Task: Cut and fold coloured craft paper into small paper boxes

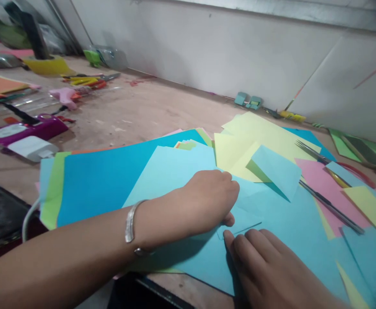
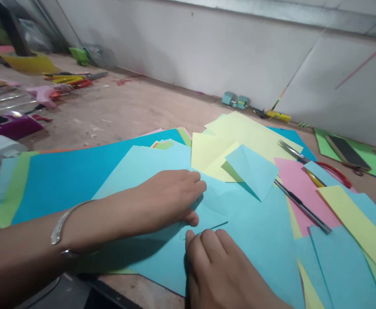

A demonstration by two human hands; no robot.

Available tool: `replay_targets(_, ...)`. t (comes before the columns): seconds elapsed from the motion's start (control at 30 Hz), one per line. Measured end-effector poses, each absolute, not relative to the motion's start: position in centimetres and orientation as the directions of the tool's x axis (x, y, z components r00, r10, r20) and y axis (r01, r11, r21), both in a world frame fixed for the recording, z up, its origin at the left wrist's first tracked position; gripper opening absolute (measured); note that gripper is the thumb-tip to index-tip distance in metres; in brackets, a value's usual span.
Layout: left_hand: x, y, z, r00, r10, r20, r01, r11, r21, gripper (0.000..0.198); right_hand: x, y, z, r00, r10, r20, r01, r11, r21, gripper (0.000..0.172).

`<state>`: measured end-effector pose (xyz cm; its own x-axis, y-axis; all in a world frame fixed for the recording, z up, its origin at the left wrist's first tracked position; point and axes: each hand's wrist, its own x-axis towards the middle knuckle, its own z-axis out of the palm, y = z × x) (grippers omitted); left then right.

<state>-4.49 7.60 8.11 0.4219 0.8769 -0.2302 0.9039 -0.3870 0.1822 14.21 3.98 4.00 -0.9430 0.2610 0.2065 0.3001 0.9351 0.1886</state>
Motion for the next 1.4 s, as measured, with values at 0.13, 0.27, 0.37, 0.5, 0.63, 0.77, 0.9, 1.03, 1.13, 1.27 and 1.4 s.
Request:
replay_targets(0.13, -4.4, 7.6, 8.0, 0.421, 0.878, -0.228, 0.904, -0.385, 0.187, 0.02, 13.8, 4.1, 4.3, -0.961, 0.183, 0.207, 0.217, 0.964, 0.152, 0.021)
replay_targets(0.27, -4.5, 7.3, 8.1, 0.422, 0.874, -0.241, 0.904, -0.385, 0.185, 0.017, 13.1, 3.8, 4.7, -0.962, 0.072, 0.265, 0.088, 0.995, 0.049, 0.017)
replay_targets(0.37, -4.6, 7.1, 8.5, 0.458, 0.864, -0.21, 0.886, -0.425, 0.184, 0.013, 13.5, 4.3, 5.7, -0.955, 0.086, 0.284, 0.09, 0.996, 0.003, 0.025)
replay_targets(0.5, -5.0, 7.2, 9.1, 0.574, 0.803, -0.159, 0.816, -0.547, 0.185, 0.008, 15.4, 6.5, 7.2, -0.898, 0.24, 0.369, 0.345, 0.904, 0.251, 0.038)
replay_targets(0.63, -5.6, 7.7, 9.2, 0.608, 0.782, -0.138, 0.793, -0.587, 0.166, 0.014, 16.3, 8.1, 7.2, -0.887, 0.36, 0.29, 0.462, 0.732, 0.502, 0.047)
replay_targets(0.77, -5.8, 8.4, 9.3, 0.58, 0.801, -0.146, 0.806, -0.538, 0.248, 0.034, 15.9, 8.1, 6.5, -0.908, 0.34, 0.246, 0.419, 0.759, 0.498, 0.043)
replay_targets(0.9, -5.8, 8.6, 9.6, 0.477, 0.871, -0.119, 0.861, -0.435, 0.264, 0.027, 16.0, 8.3, 6.0, -0.926, 0.316, 0.208, 0.378, 0.796, 0.473, 0.033)
replay_targets(1.03, -5.7, 8.3, 9.9, 0.396, 0.904, -0.164, 0.911, -0.364, 0.193, 0.032, 16.2, 8.1, 5.9, -0.941, 0.275, 0.199, 0.337, 0.829, 0.446, 0.028)
replay_targets(1.13, -5.5, 7.8, 10.1, 0.376, 0.88, -0.291, 0.926, -0.347, 0.149, 0.035, 15.8, 7.0, 6.2, -0.934, 0.25, 0.255, 0.333, 0.867, 0.371, 0.026)
replay_targets(1.27, -5.2, 7.6, 10.0, 0.415, 0.838, -0.354, 0.909, -0.366, 0.198, 0.022, 15.3, 6.0, 6.3, -0.945, 0.243, 0.217, 0.264, 0.962, 0.071, 0.024)
replay_targets(1.4, -5.3, 7.9, 9.7, 0.424, 0.824, -0.377, 0.904, -0.36, 0.23, 0.023, 15.8, 7.4, 5.6, -0.962, 0.213, 0.169, 0.186, 0.969, -0.165, 0.023)
